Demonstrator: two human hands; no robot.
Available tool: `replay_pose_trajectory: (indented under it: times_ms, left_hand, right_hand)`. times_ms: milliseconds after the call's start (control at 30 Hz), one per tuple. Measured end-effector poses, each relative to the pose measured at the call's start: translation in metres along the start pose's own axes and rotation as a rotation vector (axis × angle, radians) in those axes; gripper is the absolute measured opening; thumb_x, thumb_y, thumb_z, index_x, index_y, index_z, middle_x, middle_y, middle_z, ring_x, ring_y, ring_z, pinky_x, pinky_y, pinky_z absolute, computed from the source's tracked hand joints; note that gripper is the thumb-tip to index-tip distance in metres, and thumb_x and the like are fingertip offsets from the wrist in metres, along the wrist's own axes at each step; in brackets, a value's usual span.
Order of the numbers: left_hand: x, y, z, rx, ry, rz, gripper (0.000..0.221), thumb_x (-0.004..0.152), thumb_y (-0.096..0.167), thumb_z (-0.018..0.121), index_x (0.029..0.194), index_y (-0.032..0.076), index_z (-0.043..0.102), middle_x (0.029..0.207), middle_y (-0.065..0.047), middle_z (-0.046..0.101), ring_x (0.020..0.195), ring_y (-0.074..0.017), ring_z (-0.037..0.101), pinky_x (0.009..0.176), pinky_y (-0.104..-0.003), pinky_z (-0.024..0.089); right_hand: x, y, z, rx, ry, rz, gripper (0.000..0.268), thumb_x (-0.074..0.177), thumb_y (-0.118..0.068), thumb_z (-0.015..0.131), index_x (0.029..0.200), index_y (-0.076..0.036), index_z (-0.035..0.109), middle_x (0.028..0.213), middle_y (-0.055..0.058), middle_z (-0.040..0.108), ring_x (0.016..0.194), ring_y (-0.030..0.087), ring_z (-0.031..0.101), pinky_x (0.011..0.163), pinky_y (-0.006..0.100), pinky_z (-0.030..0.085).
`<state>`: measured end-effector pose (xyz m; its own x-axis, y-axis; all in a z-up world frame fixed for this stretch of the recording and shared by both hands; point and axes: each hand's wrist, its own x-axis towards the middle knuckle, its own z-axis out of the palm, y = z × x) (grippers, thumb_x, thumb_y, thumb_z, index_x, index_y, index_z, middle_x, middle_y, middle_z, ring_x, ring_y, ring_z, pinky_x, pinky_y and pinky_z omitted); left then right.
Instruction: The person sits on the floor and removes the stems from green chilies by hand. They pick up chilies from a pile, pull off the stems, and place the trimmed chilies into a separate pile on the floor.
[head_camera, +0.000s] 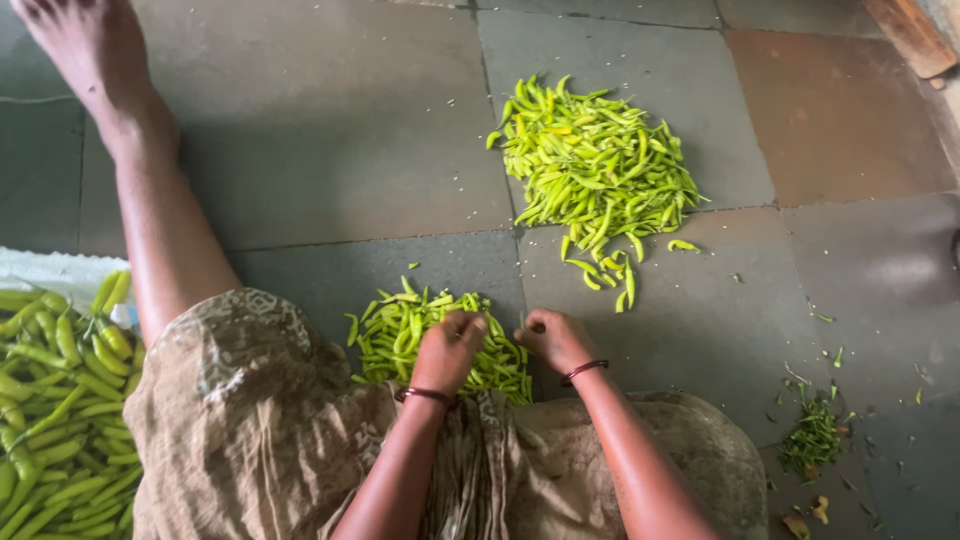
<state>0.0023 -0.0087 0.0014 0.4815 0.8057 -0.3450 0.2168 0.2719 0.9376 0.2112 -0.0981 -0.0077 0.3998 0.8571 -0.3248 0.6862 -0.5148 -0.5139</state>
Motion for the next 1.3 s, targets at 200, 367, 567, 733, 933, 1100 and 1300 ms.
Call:
replay_pose_trajectory:
  times_ms: [200,367,567,733,933,1100,1300]
  left_hand:
    - [-0.019,0.020,0.013,0.291,-0.054,0.300,0.042,0.085,0.025,0.074,0.119,0.002,0.070,0.096,-0.020,0.075,0.085,-0.0295,0.073,0.073,-0.038,0.056]
    - [-0.016,0.018,0.010,0.341,-0.129,0.048,0.033,0.086,0.028,0.068,0.112,0.010,0.075,0.081,-0.015,0.077,0.075,-0.0283,0.077,0.071,-0.038,0.057]
    - [-0.014,-0.002,0.009,0.514,-0.080,0.184,0.022,0.083,0.022,0.068,0.096,0.010,0.080,0.089,-0.017,0.076,0.084,-0.0359,0.073,0.075,-0.043,0.057]
    - [-0.020,-0.003,0.006,0.580,-0.096,0.216,0.021,0.078,0.013,0.063,0.089,0.012,0.081,0.095,-0.014,0.077,0.092,-0.0326,0.073,0.083,-0.041,0.057]
    - [-0.021,0.015,0.009,0.466,0.022,0.279,0.020,0.084,0.013,0.062,0.095,0.008,0.077,0.098,-0.016,0.075,0.093,-0.0348,0.071,0.084,-0.042,0.056]
    - [-0.001,0.037,0.023,0.422,-0.044,0.316,0.018,0.087,0.015,0.063,0.095,0.006,0.076,0.096,-0.016,0.075,0.092,-0.0355,0.071,0.083,-0.043,0.056]
    - [0.035,0.046,0.047,0.454,-0.034,0.377,0.017,0.088,0.014,0.064,0.096,0.007,0.076,0.099,-0.017,0.073,0.093,-0.0372,0.069,0.083,-0.044,0.055]
  right_hand:
    - [-0.025,-0.043,-0.009,0.914,-0.075,0.059,0.005,0.089,-0.009,0.072,0.092,-0.005,0.070,0.080,-0.001,0.070,0.070,0.007,0.064,0.061,0.024,0.049]
    - [-0.042,-0.071,-0.020,0.357,0.321,-0.343,0.007,0.084,-0.002,0.074,0.088,-0.006,0.070,0.086,0.003,0.071,0.079,0.017,0.068,0.070,0.030,0.055]
    - [-0.038,-0.059,-0.046,0.230,0.449,-0.516,0.013,0.084,0.002,0.066,0.089,-0.009,0.071,0.094,0.007,0.070,0.090,0.025,0.070,0.080,0.035,0.056]
    - [-0.048,0.079,-0.146,0.208,0.838,0.141,0.012,0.082,-0.011,0.076,0.094,-0.010,0.074,0.092,0.006,0.075,0.085,0.020,0.071,0.081,0.034,0.056]
    - [-0.106,0.229,-0.191,-0.428,0.911,0.552,0.046,0.067,-0.022,0.092,0.108,-0.006,0.080,0.115,0.023,0.072,0.104,0.037,0.069,0.089,0.043,0.054]
    - [0.002,0.154,-0.126,0.143,0.570,0.292,0.026,0.083,-0.023,0.075,0.107,-0.014,0.080,0.105,0.010,0.079,0.098,0.024,0.076,0.089,0.036,0.057]
    - [0.058,0.079,-0.064,-0.120,0.496,0.257,0.014,0.086,-0.021,0.068,0.097,-0.020,0.077,0.109,0.010,0.072,0.095,0.035,0.069,0.078,0.046,0.054]
